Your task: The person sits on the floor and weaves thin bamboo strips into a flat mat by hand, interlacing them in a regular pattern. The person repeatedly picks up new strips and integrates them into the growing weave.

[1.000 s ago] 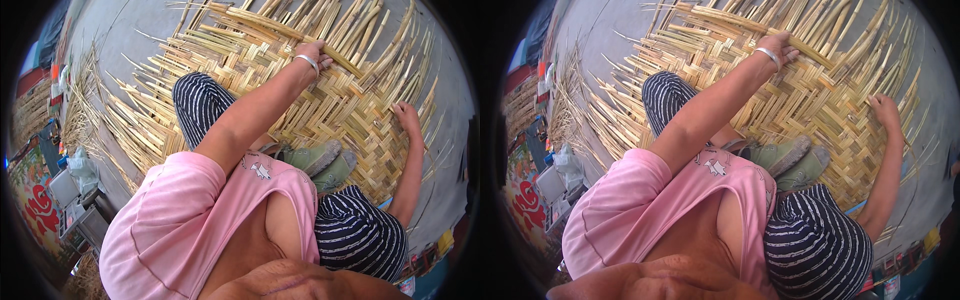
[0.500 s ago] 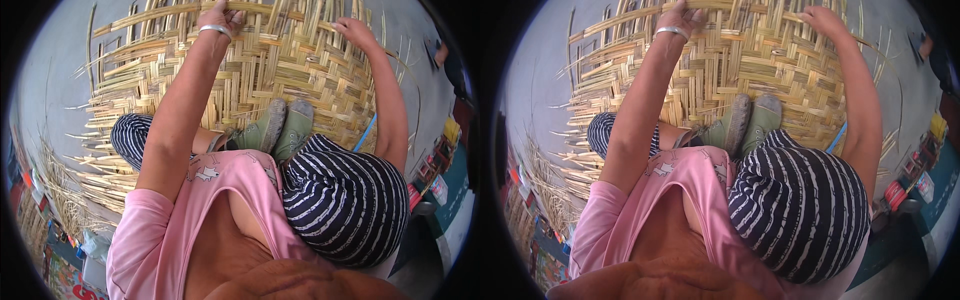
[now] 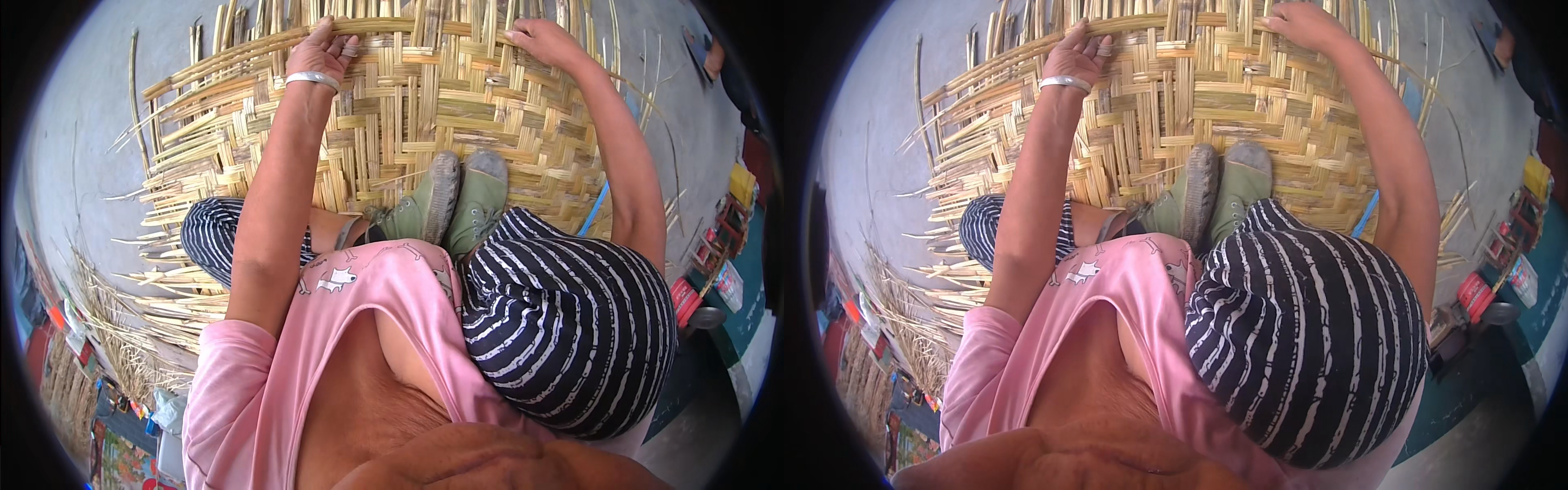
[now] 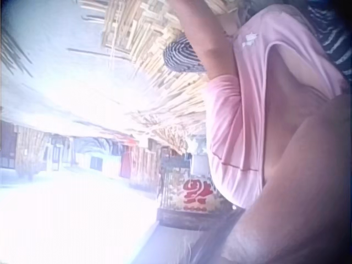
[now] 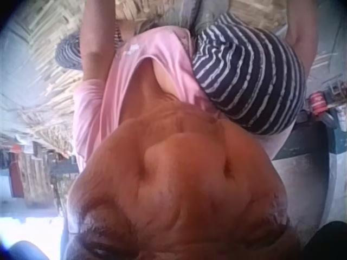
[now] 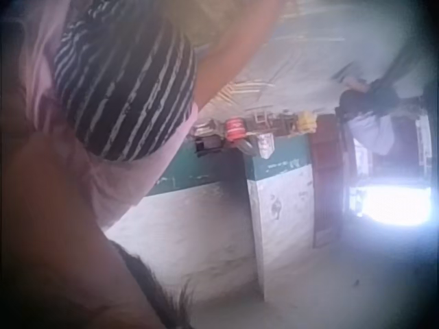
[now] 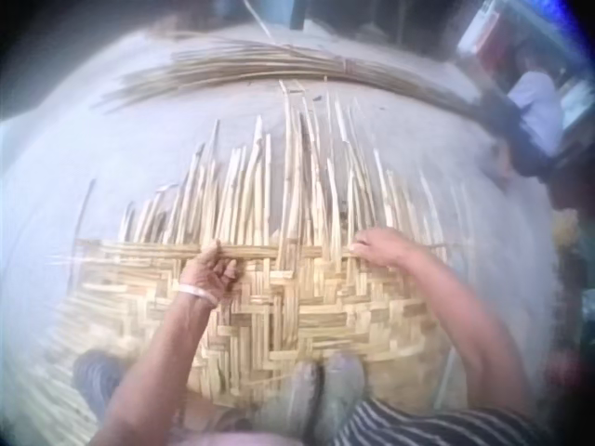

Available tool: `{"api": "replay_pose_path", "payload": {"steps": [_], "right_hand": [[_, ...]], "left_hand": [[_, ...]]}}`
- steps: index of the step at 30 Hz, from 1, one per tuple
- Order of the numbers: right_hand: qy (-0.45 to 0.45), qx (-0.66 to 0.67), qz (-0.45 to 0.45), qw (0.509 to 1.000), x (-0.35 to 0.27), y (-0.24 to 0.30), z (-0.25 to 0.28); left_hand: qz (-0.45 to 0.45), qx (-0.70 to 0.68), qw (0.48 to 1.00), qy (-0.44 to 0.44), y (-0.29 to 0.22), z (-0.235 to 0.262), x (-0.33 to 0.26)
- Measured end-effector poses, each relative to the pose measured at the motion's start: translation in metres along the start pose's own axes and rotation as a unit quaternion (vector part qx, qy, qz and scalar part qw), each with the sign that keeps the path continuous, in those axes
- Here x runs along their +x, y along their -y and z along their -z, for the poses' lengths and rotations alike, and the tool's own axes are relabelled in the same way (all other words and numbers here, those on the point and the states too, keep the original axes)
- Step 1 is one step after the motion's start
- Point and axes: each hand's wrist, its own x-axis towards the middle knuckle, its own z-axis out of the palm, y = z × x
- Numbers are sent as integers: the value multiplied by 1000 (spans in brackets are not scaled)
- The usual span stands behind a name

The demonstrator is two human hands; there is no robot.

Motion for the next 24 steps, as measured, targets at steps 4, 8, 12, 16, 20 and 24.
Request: {"api": "replay_pose_path", "payload": {"steps": [4,8,12,16,20,24], "right_hand": [[2,4,-10,1000,10,-12,-14],[11,28,-16,999,14,-18,-13],[1,35,-26,999,5,-11,-10],[24,21,-40,999,-14,25,8],[-26,-8,-25,999,-17,14,-5],[-19,-12,-50,999,-15,24,0]], "left_hand": [[-24,40,999,-12,4,-11,-5],[-61,59,995,-52,3,-20,-8],[-71,48,994,-62,6,-18,-13],[-78,66,995,-22,5,-6,-40],[-93,112,989,-19,-2,-26,-28],[-214,189,957,57,13,-9,24]]}}
